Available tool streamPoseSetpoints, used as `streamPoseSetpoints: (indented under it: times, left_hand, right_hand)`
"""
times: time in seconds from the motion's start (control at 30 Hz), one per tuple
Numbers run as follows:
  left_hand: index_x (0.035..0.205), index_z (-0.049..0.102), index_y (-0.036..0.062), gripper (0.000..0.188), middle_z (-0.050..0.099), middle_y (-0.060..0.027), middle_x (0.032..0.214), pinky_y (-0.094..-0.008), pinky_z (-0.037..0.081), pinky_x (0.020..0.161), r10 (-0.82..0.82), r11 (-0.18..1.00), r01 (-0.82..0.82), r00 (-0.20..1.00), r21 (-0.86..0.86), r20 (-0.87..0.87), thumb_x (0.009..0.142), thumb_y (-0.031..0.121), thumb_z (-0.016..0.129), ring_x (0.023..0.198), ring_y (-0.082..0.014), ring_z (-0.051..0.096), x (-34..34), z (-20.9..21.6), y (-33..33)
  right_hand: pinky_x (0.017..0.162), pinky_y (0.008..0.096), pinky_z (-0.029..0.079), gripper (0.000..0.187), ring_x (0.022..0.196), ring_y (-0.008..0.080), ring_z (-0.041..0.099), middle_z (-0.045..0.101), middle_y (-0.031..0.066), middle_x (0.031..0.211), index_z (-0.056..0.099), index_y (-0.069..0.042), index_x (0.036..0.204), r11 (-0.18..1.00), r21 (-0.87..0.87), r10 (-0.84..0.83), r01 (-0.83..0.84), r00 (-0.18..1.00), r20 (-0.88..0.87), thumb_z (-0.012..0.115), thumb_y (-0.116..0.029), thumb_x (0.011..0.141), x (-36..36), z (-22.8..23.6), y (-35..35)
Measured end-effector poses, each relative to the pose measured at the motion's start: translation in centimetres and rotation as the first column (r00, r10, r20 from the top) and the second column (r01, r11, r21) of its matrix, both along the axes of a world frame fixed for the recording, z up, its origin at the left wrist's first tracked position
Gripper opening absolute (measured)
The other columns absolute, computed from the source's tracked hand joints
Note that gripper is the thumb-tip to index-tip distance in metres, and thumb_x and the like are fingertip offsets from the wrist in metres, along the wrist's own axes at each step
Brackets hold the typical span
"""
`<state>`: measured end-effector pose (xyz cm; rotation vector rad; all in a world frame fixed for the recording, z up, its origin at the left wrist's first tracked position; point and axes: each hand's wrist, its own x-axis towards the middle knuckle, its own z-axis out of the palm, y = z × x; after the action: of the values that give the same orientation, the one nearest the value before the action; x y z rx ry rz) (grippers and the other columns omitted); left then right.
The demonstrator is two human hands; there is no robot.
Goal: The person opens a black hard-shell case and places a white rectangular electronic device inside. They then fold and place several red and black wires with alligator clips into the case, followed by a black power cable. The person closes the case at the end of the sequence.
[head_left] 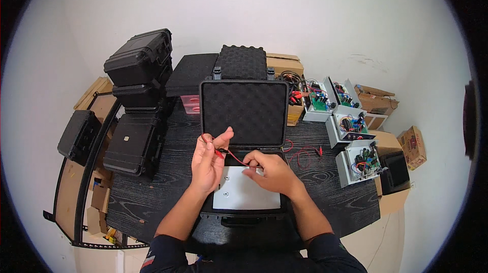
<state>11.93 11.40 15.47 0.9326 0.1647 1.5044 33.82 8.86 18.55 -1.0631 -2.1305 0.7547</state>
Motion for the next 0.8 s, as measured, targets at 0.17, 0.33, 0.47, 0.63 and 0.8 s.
streamPoseSetpoints:
  times: [0.17, 0.33, 0.47, 0.63, 0.8]
  left_hand:
    - [0.134, 0.045, 0.0111, 0.026, 0.062, -0.0253, 0.150, -0.0480, 0.024, 0.132, 0.097, 0.995, -0.096, 0.984, 0.015, -0.148, 0.113, 0.020, 0.057, 0.156, -0.0327, 0.043, 1.0, -0.6, -0.1]
    - [0.163, 0.035, 0.0047, 0.065, 0.063, -0.0234, 0.149, -0.0454, 0.028, 0.131, 0.112, 0.991, -0.124, 0.974, -0.049, -0.198, 0.107, 0.011, 0.068, 0.152, -0.0306, 0.048, 0.7, -0.8, 0.0]
    - [0.162, 0.039, 0.0005, 0.067, 0.065, -0.0213, 0.146, -0.0396, 0.043, 0.122, 0.154, 0.972, -0.192, 0.956, -0.137, -0.250, 0.104, 0.005, 0.071, 0.141, -0.0260, 0.059, 0.7, -0.8, 0.0]
    - [0.155, 0.051, -0.0010, 0.056, 0.071, -0.0183, 0.138, -0.0334, 0.054, 0.110, 0.210, 0.962, -0.258, 0.909, -0.090, -0.360, 0.102, 0.002, 0.071, 0.129, -0.0215, 0.068, 0.8, -0.9, -0.3]
    - [0.135, 0.063, -0.0013, 0.029, 0.075, -0.0128, 0.123, -0.0303, 0.056, 0.100, 0.082, 0.993, -0.117, 0.796, -0.020, -0.599, 0.106, 0.004, 0.066, 0.114, -0.0156, 0.071, 0.5, -1.0, 0.0]
  right_hand:
    - [0.072, 0.0361, 0.059, 0.019, 0.080, 0.0261, 0.076, 0.076, 0.0154, 0.091, 0.073, -0.001, 0.105, 0.991, 0.124, 0.047, -0.043, 0.998, -0.028, 0.079, -0.017, 0.097, -0.4, -1.4, 0.1]
    - [0.074, 0.0363, 0.060, 0.019, 0.083, 0.0262, 0.076, 0.077, 0.0143, 0.096, 0.075, 0.000, 0.109, 0.988, 0.122, 0.104, -0.094, 0.991, -0.083, 0.078, -0.015, 0.097, -0.5, -1.3, 0.2]
    - [0.076, 0.0359, 0.060, 0.018, 0.085, 0.0254, 0.076, 0.077, 0.0142, 0.098, 0.074, 0.000, 0.110, 0.988, 0.095, 0.136, -0.126, 0.984, -0.117, 0.078, -0.012, 0.097, -0.6, -1.1, 0.1]
    - [0.076, 0.0347, 0.060, 0.017, 0.084, 0.0250, 0.075, 0.076, 0.0136, 0.098, 0.073, 0.001, 0.111, 0.985, 0.109, 0.144, -0.130, 0.981, -0.128, 0.077, -0.008, 0.096, -0.7, -1.0, 0.1]
    - [0.077, 0.0378, 0.060, 0.016, 0.088, 0.0289, 0.076, 0.075, 0.0146, 0.097, 0.073, -0.001, 0.110, 0.992, 0.105, 0.091, -0.076, 0.985, -0.144, 0.075, -0.008, 0.096, -0.5, -0.6, -0.2]
